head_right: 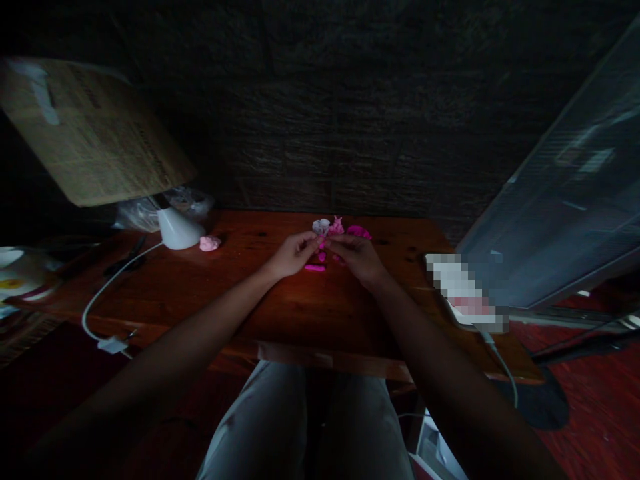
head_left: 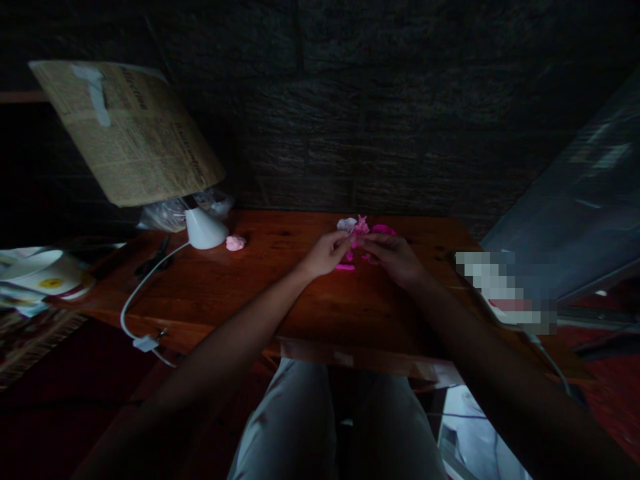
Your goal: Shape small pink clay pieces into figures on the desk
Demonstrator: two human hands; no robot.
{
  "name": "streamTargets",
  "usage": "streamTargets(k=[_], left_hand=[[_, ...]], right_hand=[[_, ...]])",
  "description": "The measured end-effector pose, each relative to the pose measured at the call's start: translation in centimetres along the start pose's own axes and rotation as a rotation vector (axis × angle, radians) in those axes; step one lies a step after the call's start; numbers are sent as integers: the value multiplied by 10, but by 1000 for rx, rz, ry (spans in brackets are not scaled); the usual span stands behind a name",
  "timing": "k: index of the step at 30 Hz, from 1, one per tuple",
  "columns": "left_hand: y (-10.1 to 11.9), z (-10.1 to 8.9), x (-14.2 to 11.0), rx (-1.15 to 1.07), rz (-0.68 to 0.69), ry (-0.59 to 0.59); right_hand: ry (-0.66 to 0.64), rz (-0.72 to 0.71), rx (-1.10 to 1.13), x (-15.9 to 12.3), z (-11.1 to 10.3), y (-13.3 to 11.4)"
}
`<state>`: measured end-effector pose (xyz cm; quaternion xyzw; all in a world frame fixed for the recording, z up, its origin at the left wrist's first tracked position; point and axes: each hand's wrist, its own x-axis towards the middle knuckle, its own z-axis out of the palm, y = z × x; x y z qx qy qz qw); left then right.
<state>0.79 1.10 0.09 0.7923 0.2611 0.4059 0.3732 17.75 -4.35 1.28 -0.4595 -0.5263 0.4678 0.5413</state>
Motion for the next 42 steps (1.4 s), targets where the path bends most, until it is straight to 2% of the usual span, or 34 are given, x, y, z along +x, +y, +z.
streamTargets(k=[7,14,20,25,36,42], left_hand=[[3,2,-1,16,42,21],[-1,4,0,-97,-93,4],[-1,2,0,-83,-25,-52],[3,-1,-2,-61,34,-68],[-2,4,0,-166,-54,-65],[-4,3,0,-108,-37,-70]], right_hand=[[-4,50,51,0,-1,1],[25,78,39,2,-3,3],[53,89,75,2,-3,4],[23,102,36,1,-1,3],[17,101,44,1,-2,2],[27,108,46,1,-3,4]])
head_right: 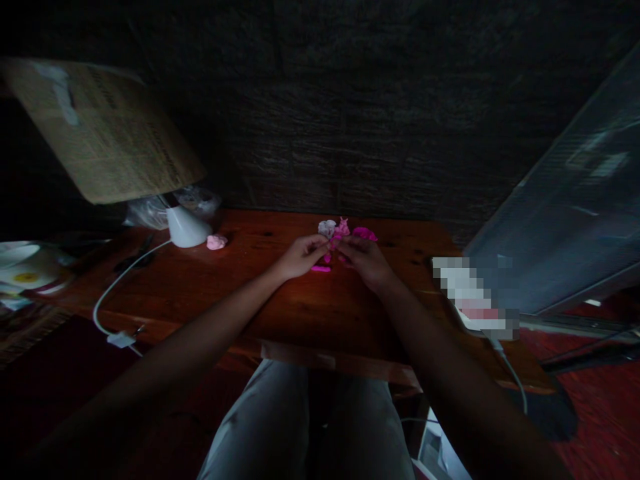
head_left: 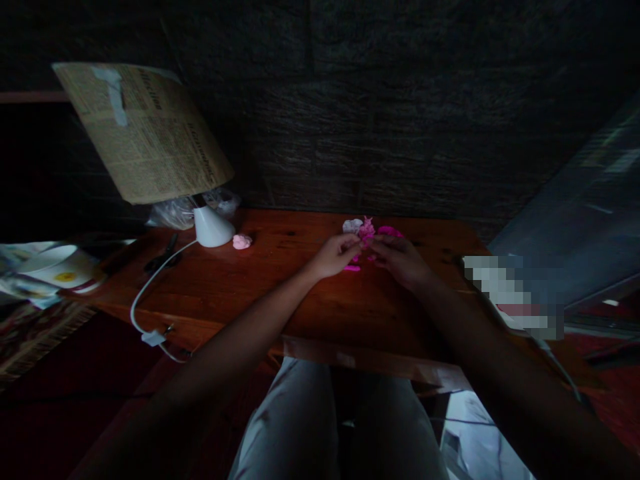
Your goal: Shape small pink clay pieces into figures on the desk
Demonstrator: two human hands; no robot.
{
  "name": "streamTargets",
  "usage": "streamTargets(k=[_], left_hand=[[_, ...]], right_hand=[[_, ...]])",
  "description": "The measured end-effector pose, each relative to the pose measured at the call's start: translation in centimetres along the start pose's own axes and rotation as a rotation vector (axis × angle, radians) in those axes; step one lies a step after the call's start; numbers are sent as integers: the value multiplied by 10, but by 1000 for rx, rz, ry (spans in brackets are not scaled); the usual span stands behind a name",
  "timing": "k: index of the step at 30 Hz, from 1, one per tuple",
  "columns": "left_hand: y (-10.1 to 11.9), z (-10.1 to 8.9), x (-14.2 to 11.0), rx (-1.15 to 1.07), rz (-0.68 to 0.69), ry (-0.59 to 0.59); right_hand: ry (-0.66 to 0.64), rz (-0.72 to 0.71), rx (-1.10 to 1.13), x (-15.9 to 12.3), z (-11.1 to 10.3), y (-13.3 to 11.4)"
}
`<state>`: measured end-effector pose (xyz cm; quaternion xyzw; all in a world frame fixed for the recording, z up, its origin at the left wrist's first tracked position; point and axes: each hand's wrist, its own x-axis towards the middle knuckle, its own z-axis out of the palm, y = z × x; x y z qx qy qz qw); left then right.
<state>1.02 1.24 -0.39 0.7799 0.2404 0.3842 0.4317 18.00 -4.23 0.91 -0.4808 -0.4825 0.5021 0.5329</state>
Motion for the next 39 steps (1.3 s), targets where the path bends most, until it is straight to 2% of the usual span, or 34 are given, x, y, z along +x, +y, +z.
streamTargets(k=[10,15,18,21,26,28,34,39], left_hand=[[1,-2,0,50,32,3],[-2,-6,2,84,27,78],[-2,-8,2,130,37,117],[-2,-10,1,161,40,75],[-5,-15,-2,210,37,-98],[-6,-17,-3,239,35,-131],[-1,-18,-3,318,32,-128],[1,-18,-3,343,36,-99]], right_hand=[[45,-62,-15,2,0,-1],[66,-139,-55,1,0,-5],[73,-139,-72,0,0,-6],[60,-115,-64,0,0,-5],[37,-78,-11,0,1,-3],[41,-73,23,1,0,-3],[67,-28,57,2,-4,-2],[75,-44,35,2,-4,-3]])
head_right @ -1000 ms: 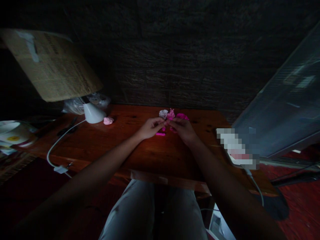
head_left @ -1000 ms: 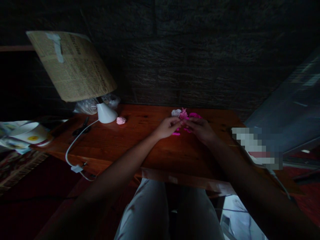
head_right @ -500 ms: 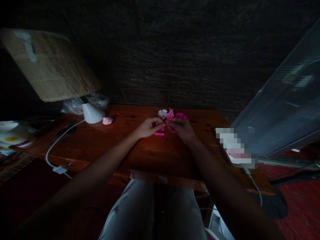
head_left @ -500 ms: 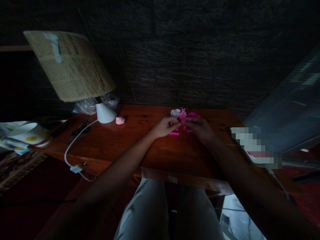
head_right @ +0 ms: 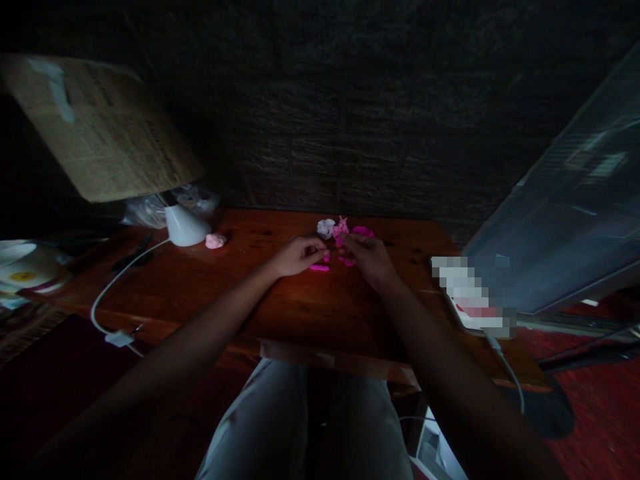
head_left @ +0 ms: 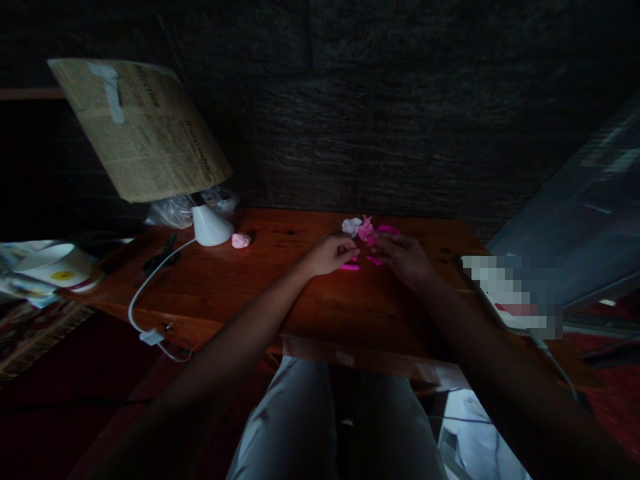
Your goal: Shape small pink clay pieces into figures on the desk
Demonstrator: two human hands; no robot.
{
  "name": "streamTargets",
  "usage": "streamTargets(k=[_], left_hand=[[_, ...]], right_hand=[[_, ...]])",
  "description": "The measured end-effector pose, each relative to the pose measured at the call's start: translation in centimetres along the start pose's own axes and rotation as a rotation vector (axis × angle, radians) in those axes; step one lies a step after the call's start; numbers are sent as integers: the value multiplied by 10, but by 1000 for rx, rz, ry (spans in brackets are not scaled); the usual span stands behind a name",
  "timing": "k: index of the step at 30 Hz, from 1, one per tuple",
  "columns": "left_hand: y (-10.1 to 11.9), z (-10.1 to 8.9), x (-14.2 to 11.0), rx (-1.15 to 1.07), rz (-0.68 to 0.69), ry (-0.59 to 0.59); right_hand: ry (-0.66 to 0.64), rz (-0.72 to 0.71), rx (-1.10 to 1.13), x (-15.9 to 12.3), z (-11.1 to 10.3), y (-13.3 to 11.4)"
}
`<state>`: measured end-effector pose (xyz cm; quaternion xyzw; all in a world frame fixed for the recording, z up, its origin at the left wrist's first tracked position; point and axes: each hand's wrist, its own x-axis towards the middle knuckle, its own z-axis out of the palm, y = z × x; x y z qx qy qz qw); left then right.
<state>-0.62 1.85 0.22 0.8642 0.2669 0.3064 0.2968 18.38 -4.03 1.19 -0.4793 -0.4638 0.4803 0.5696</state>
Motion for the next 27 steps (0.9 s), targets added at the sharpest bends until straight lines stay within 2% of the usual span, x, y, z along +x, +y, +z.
streamTargets(k=[11,18,22,27], left_hand=[[-2,0,0,-24,13,-7],[-5,-5,-2,-38,21,-155],[-4,-9,-3,-47,-28,-219],[-9,-11,-3,-67,-37,-232]], right_hand=[[69,-56,-97,0,-1,2],[-45,-17,-75,-2,0,2],[-12,35,-11,0,-1,4],[24,54,34,3,-4,7]])
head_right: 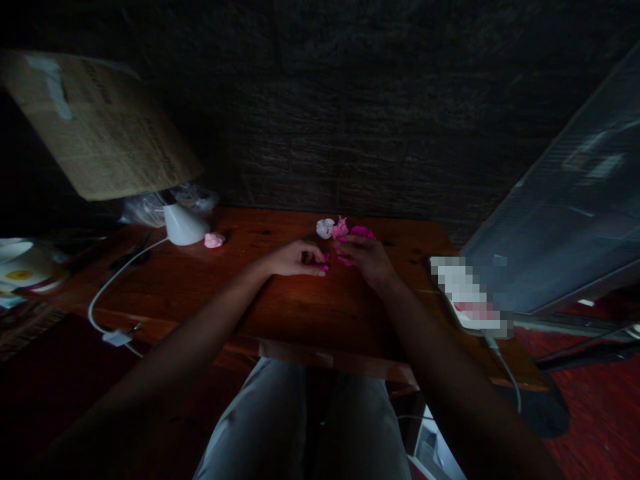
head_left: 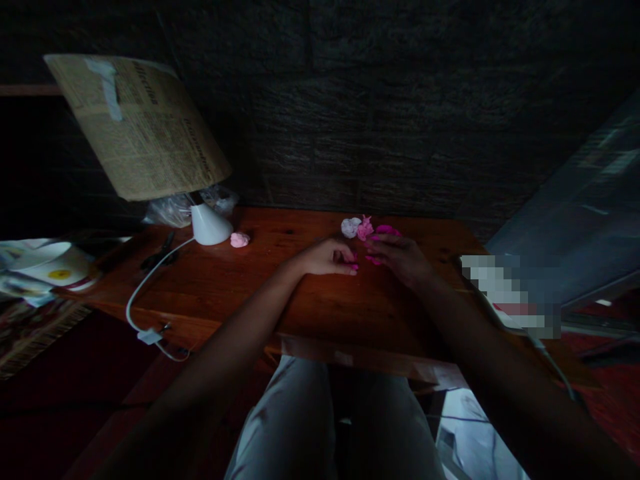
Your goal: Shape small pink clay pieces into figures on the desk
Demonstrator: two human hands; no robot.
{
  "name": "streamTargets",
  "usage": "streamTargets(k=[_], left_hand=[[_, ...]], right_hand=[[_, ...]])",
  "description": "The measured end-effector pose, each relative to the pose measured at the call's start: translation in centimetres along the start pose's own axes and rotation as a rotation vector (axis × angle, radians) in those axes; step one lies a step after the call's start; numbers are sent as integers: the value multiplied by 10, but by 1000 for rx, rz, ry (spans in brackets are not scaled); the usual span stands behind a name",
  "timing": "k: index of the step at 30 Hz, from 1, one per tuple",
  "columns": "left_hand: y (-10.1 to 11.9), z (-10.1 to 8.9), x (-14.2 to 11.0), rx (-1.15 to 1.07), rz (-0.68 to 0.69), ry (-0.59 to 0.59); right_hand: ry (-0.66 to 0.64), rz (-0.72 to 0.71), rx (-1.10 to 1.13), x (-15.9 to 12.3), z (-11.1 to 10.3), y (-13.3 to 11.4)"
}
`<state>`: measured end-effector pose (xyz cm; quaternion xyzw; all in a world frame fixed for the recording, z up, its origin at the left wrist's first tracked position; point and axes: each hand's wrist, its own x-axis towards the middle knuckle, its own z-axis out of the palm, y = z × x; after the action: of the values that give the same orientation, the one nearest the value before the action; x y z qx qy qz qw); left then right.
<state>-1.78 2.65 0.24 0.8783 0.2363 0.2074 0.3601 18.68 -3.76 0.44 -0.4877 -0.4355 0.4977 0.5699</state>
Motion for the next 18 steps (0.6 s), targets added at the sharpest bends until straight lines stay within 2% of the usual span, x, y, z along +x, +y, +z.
streamTargets(k=[7,11,14,18], left_hand=[[-1,0,0,-1,58,3],[0,4,2,-73,28,120],[0,7,6,-218,20,221],[1,9,9,-382,45,264]], right_hand=[[-23,4,9,2,0,2],[-31,-71,45,2,1,0],[-51,-100,38,2,1,-2],[-59,-98,-11,0,1,-2]])
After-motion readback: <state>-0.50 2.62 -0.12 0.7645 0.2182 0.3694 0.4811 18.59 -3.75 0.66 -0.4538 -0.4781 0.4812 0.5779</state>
